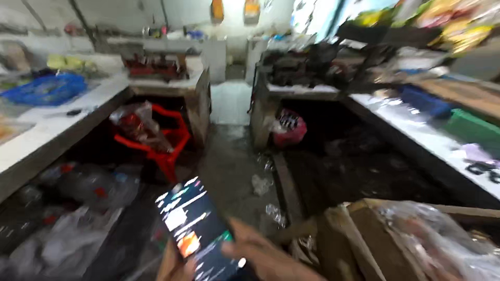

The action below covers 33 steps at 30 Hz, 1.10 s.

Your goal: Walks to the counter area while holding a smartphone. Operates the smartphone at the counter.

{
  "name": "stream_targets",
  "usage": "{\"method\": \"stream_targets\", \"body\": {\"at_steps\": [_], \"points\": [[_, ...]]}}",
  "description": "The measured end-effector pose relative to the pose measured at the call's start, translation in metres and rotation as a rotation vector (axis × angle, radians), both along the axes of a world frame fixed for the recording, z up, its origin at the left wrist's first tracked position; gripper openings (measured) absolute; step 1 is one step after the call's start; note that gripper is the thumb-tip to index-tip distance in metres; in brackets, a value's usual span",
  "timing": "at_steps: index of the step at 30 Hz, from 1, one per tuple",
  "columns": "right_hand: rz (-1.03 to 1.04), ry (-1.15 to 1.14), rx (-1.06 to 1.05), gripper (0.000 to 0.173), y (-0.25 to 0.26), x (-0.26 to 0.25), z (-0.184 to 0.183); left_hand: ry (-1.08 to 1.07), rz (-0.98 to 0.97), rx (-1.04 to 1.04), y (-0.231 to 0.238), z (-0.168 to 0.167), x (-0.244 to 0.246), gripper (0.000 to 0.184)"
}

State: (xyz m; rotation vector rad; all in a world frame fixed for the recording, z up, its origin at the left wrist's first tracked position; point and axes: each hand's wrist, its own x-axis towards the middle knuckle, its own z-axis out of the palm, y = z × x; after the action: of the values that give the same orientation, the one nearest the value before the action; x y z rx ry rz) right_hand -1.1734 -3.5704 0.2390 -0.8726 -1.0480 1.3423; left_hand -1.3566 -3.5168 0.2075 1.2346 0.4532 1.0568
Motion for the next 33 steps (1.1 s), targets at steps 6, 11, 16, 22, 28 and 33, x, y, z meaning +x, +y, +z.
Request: {"method": "stream_targets", "body": {"at_steps": [6,11,16,22,28,33], "points": [[0.002,0.085,-0.007,0.056,-0.023,0.023,-0.013,-0.055,-0.162,-0.062,-0.015,0.014,0.024,0.049],[0.038,0.143,-0.051,0.049,-0.036,0.023,-0.006,-0.082,-0.404,0.06,-0.011,0.012,0.011,0.065],[0.147,0.153,-0.075,0.045,-0.032,0.006,-0.003,-0.033,-0.415,0.172,-0.018,0.012,-0.024,0.079],[0.254,0.131,-0.122,0.046,-0.024,-0.041,0.0,-0.039,-0.333,0.118,-0.038,0.016,-0.072,0.093],[0.414,0.113,-0.186,0.046,-0.031,-0.111,0.008,0.051,-0.11,0.063,-0.085,0.03,-0.143,0.095],[0.593,0.157,-0.178,0.045,-0.052,-0.173,0.011,0.033,-0.015,0.107,-0.135,0.029,-0.209,0.097]]}}
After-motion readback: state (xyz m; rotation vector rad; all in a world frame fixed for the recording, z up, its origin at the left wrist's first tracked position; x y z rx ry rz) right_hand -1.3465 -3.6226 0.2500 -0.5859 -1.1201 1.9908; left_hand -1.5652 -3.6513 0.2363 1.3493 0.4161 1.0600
